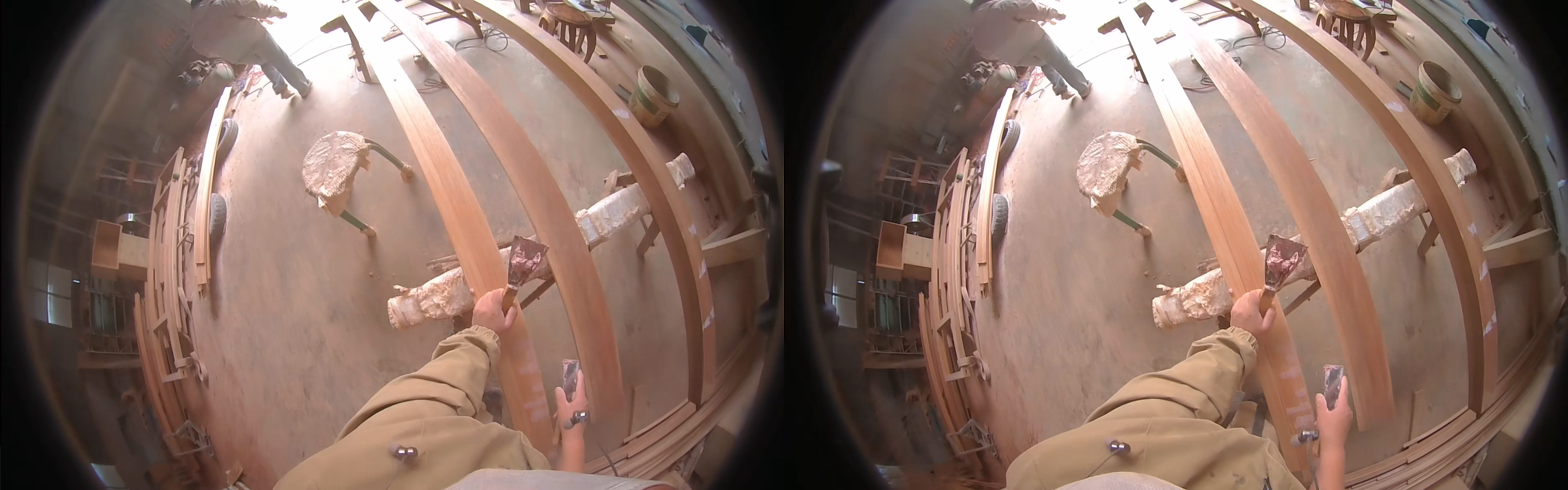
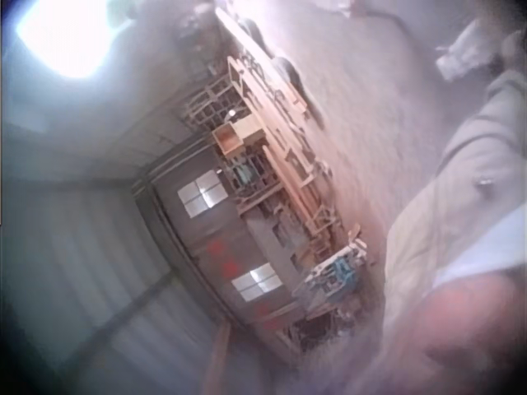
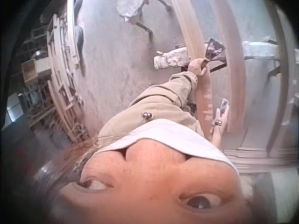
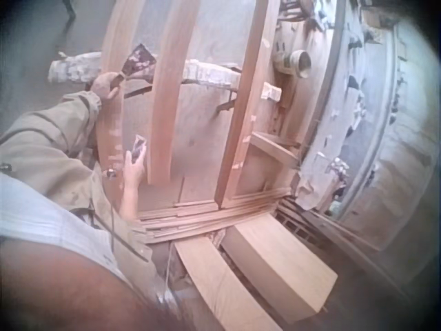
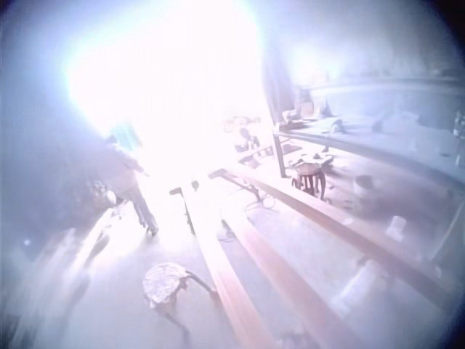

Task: The person applies a reddish filler to a curved wooden plank using a putty knife, spreading it along the surface and into the grain. The person holds the plank steady with the left hand while smoothing the filler with the right hand.

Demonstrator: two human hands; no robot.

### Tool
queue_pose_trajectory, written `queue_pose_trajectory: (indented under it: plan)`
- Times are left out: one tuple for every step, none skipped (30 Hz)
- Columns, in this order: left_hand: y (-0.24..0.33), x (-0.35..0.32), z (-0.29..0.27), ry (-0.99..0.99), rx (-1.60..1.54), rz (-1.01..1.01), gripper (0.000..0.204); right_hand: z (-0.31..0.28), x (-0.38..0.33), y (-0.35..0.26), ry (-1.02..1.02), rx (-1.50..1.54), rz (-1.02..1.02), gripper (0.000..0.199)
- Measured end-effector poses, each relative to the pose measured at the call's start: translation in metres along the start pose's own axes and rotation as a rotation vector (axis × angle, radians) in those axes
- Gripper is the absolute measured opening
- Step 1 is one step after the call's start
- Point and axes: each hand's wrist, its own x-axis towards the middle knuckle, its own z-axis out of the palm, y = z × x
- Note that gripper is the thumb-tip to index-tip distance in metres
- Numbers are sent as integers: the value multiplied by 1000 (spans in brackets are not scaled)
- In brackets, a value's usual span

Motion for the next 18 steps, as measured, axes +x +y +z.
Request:
queue_pose_trajectory:
  plan:
    - [-1, 6, -4, -4, -2, 3, 33, -5, -4, -10, -26, 37, 68, 68]
    - [1, 5, -5, -16, -12, -7, 34, -10, -11, -22, -53, 62, 147, 67]
    - [1, 4, -7, -30, -20, -15, 34, -6, -12, -16, -20, 48, 83, 64]
    - [-2, 5, -8, -21, -2, -8, 35, -3, -11, -14, -36, 73, 86, 64]
    - [-3, 7, -7, -16, 13, 2, 36, -2, -11, -13, -48, 99, 92, 63]
    - [-5, 4, 0, -20, 14, 3, 37, -4, -14, -11, -54, 114, 111, 63]
    - [-15, 6, 5, 48, 51, 114, 42, -3, -13, -15, -55, 63, 99, 59]
    - [-9, 10, 8, 86, 45, 151, 45, 3, -3, 3, -19, 27, 45, 57]
    - [-3, 11, 12, 63, 15, 114, 41, 2, -4, 12, 0, 16, 39, 55]
    - [-3, 13, 13, 54, 11, 106, 40, 4, 0, 15, -2, 17, 9, 54]
    - [-5, 11, 11, 43, 22, 86, 39, 6, 0, 18, -36, 16, -12, 52]
    - [-5, 10, 9, 31, 34, 77, 38, 9, 0, 19, -66, 26, -26, 51]
    - [-6, 9, 6, 82, 16, 116, 37, 11, 2, 18, -88, 21, -45, 49]
    - [-23, 3, 9, 115, 37, 116, 37, 16, 4, 15, -119, 22, -69, 48]
    - [-14, 2, 9, 92, 14, 52, 36, 15, 2, 10, -134, -6, -25, 47]
    - [-5, 4, 7, 20, -42, -33, 35, 14, 3, -1, -137, -17, -6, 47]
    - [2, 8, 4, 4, -32, 2, 36, 15, 6, -6, -129, -45, -41, 45]
    - [7, 8, 5, 2, -26, -19, 34, 17, 6, -10, -125, -81, -81, 43]
